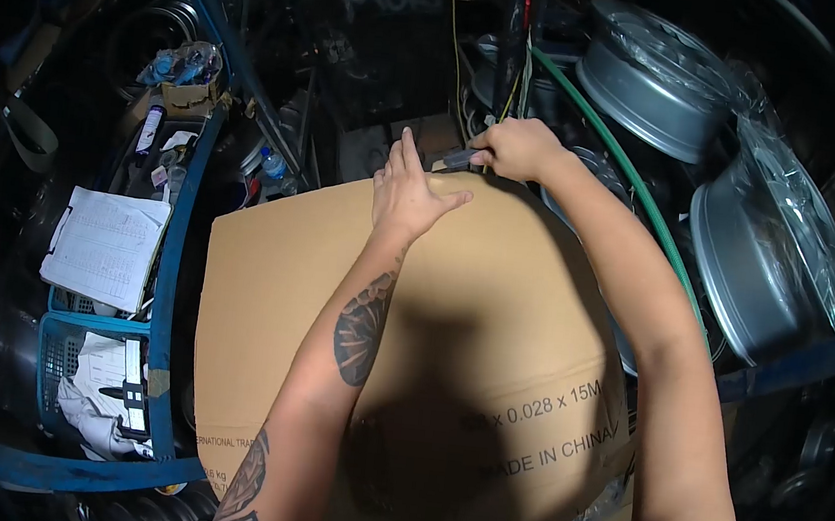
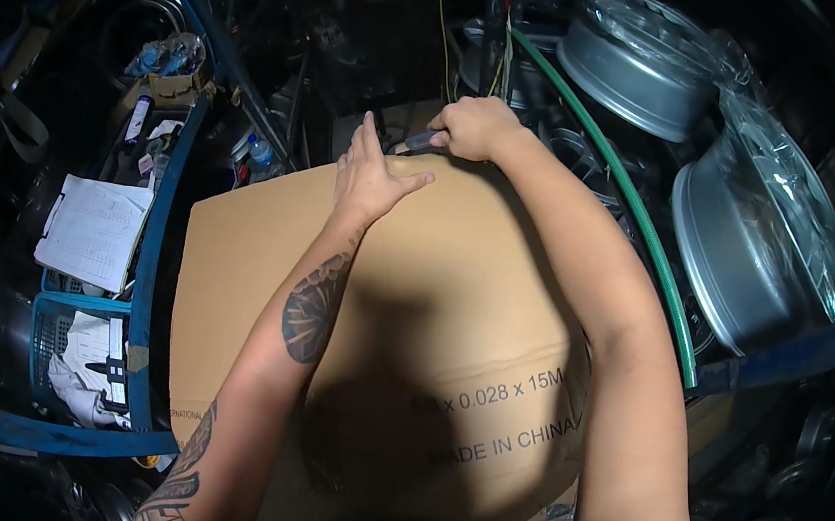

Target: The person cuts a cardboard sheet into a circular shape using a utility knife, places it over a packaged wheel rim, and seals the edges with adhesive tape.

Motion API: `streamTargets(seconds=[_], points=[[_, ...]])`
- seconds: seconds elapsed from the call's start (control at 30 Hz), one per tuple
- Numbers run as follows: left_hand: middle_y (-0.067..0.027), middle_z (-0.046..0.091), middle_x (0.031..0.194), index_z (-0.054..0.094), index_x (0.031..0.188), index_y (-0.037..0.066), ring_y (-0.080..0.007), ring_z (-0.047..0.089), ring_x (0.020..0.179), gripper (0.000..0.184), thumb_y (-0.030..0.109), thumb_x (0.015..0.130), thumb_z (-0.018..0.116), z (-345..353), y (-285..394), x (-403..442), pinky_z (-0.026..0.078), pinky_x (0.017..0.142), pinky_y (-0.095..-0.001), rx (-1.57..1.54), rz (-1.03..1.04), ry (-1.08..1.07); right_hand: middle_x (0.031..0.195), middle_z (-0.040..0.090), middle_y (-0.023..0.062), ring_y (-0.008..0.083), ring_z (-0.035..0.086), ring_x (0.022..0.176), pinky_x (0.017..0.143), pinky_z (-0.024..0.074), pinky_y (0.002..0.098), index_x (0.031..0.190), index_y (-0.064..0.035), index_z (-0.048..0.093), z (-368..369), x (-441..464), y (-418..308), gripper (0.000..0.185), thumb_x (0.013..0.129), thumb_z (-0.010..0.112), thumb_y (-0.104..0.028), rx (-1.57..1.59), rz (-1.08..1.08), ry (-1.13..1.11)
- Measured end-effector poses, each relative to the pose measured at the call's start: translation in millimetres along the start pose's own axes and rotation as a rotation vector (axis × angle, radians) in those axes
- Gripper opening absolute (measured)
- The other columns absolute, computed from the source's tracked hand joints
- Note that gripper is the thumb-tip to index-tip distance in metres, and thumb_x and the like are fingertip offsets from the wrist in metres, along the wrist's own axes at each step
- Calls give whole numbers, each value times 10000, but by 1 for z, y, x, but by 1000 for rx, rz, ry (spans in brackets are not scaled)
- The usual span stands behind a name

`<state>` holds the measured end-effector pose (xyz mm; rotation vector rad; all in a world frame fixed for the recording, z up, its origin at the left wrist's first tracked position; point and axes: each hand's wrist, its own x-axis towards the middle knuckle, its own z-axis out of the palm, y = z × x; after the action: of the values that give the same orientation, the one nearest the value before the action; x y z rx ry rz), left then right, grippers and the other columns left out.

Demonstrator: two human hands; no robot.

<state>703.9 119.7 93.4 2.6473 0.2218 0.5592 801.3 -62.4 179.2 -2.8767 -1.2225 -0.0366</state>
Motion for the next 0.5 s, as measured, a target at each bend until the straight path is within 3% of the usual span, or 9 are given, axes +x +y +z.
streamTargets(seconds=[0.23, 0.33, 0.5], points=[[-243, 352, 1633, 120, 1648, 0, -356, 429, 1478, 1418, 620, 648, 912, 0, -2, 2, 353, 1189, -534, -20, -6, 3, 1105, 775, 114, 330, 721, 1085, 927, 564, 473, 1210, -207, 774, -4, 10, -12, 326, 1002, 634, -415, -64, -51, -65], [-227, 420, 1606, 202, 1632, -11, -342, 442, 1474, 1328, 638, 688, 875, 4, -6, 3, 344, 1188, -561, -11, 34, -5, 1093, 772, 121, 341, 718, 1082, 919, 562, 483, 1171, -181, 774, -6, -1, 3, 313, 1007, 627, -403, -69, -22, -111], [-129, 584, 1509, 508, 1536, 141, -323, 507, 1426, 818, 615, 893, 685, 21, -19, 3, 327, 1175, -595, 32, 300, -89, 1086, 764, 151, 367, 712, 1074, 905, 555, 498, 1188, -188, 766, -17, -58, 26, 303, 1007, 629, -388, -28, 137, -172]])
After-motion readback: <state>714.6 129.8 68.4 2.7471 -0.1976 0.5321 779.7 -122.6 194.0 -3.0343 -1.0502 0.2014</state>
